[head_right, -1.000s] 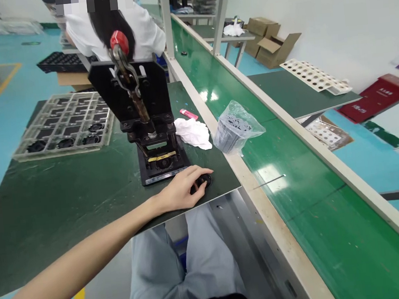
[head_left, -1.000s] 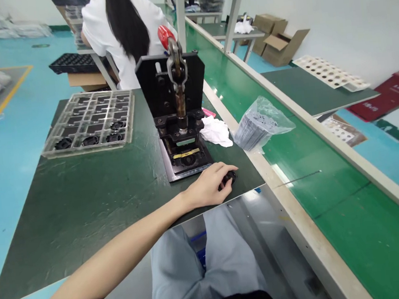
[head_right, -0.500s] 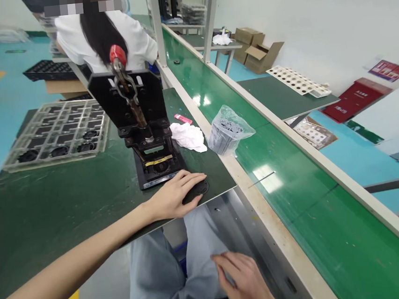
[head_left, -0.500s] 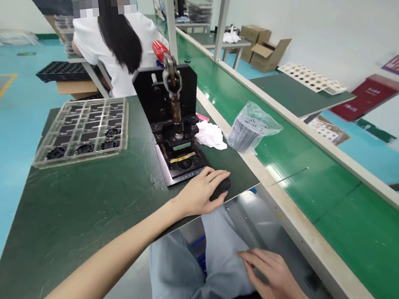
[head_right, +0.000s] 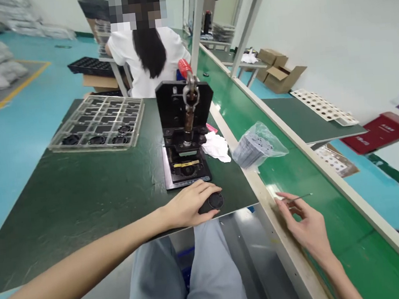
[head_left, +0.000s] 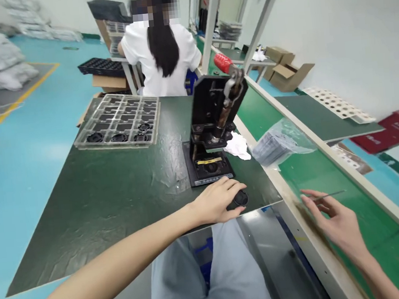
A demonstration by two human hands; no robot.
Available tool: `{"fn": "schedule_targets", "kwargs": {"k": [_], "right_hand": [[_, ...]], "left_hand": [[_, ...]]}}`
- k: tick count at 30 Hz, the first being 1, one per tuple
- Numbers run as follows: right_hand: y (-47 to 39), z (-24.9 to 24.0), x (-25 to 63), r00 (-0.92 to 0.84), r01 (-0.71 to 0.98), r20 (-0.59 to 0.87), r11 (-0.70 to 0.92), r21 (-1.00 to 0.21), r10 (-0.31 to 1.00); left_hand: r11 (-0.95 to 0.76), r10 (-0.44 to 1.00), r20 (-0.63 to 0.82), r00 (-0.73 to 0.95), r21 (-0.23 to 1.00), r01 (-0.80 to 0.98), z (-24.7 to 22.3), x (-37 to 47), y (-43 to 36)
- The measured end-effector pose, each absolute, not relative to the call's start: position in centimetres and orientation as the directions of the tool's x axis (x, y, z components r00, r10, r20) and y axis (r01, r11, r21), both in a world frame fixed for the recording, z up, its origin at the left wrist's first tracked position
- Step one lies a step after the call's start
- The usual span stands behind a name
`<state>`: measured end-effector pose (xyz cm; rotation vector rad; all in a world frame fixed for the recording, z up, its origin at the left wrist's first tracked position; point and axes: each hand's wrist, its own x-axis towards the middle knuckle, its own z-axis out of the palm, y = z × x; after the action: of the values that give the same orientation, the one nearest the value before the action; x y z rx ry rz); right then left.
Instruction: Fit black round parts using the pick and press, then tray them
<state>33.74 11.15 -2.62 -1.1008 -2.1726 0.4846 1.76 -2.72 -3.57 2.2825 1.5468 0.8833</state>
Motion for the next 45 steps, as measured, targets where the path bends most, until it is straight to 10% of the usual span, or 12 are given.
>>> {"fn": "schedule_targets", "kwargs": {"k": [6,10,20,45], "right_hand": [[8.9,0.4,33.0,-0.466,0.599,0.54,0.699,-0.391,0.701],[6.7,3.7,27.6,-0.263,0.459,0.677,0.706,-0.539,0.687],[8.7,-1.1,10.5,-0.624,-0.105,0.483,0.546,-0.831,0.614],[9.9,-3.7,9.9,-0.663,-0.035,0.492,0.633,-0.773,0.564]], "left_hand": [[-0.463,0.877,0.381,0.292,0.516,0.721,-4.3,2.0,-2.5],[-0.474,0.87,0.386,0.306,0.487,0.734,-4.2,2.0,-2.6],[-0.512,0.85,0.387,0.358,0.442,0.737,-4.2,1.8,-2.9],[-0.487,0.871,0.353,0.341,0.538,0.688,-4.1,1.9,-2.9]]}}
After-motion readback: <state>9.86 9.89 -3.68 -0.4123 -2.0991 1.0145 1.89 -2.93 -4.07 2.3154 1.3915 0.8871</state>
